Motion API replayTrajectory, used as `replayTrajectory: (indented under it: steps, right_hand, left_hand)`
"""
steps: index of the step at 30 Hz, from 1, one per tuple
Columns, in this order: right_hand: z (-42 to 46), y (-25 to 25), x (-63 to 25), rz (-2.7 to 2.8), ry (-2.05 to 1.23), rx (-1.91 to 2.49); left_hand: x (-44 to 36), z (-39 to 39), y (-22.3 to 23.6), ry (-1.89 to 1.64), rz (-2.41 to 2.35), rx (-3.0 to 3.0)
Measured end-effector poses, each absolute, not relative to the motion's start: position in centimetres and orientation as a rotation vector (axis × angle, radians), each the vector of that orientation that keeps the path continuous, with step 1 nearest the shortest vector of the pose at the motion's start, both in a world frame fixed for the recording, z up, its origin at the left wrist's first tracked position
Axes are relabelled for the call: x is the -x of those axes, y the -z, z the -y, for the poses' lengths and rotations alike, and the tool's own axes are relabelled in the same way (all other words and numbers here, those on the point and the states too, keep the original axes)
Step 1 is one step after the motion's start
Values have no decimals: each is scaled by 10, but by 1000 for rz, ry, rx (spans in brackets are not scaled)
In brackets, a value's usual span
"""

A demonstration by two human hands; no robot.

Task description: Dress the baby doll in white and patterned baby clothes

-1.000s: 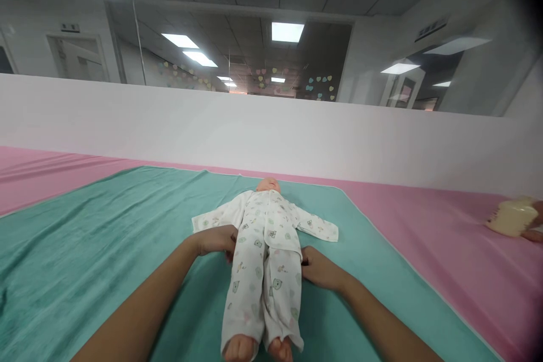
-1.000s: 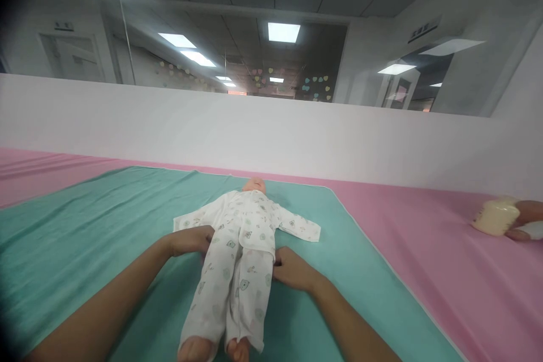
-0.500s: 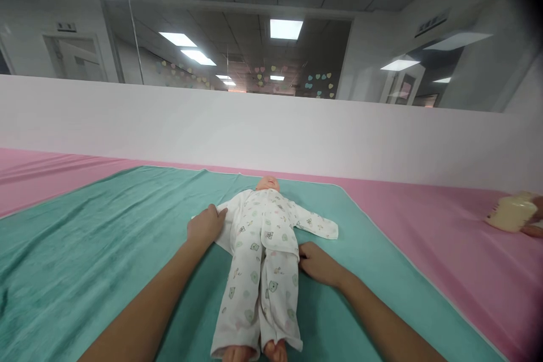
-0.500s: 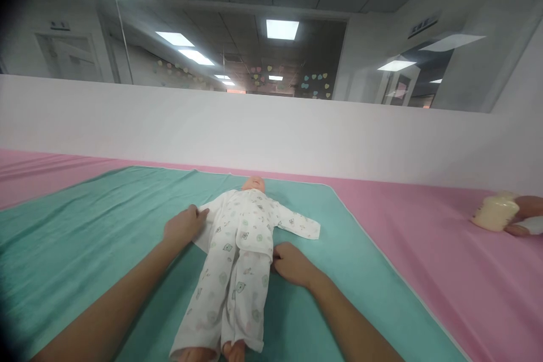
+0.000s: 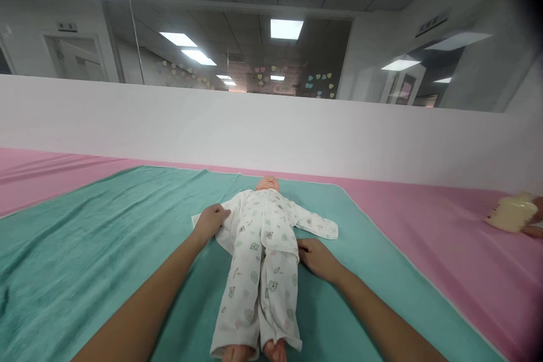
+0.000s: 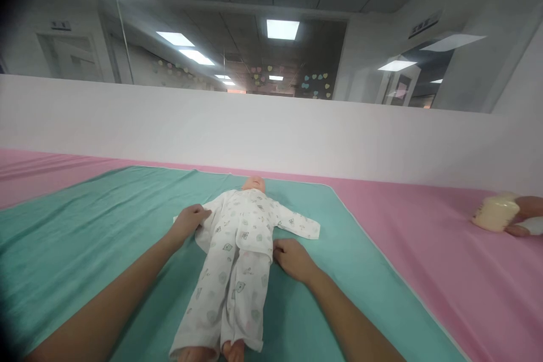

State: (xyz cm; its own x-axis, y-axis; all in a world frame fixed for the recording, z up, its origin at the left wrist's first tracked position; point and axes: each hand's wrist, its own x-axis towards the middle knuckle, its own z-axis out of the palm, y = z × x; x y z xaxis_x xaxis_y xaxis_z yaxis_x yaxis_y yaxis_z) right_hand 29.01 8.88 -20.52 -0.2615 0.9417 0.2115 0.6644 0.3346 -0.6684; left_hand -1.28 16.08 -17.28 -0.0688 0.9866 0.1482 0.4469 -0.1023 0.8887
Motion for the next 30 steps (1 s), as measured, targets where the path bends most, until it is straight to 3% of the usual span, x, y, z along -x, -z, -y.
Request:
replayTrajectory:
  steps: [9, 17, 23, 30]
  right_hand:
    - [-88, 199, -283, 1641, -434, 1359]
    - [-78, 197, -269, 1985, -431, 1202]
    - [-76, 188, -265, 2058, -291, 1130]
    - [-110, 156, -230, 2006, 15, 1392]
  left_hand:
    - [-19, -125, 145, -1194, -716, -1445]
    - [-42, -101, 146, -870, -853, -1988]
    - [-57, -94, 168, -1100, -898, -2511]
    - [-61, -91, 174, -1267, -802, -2558]
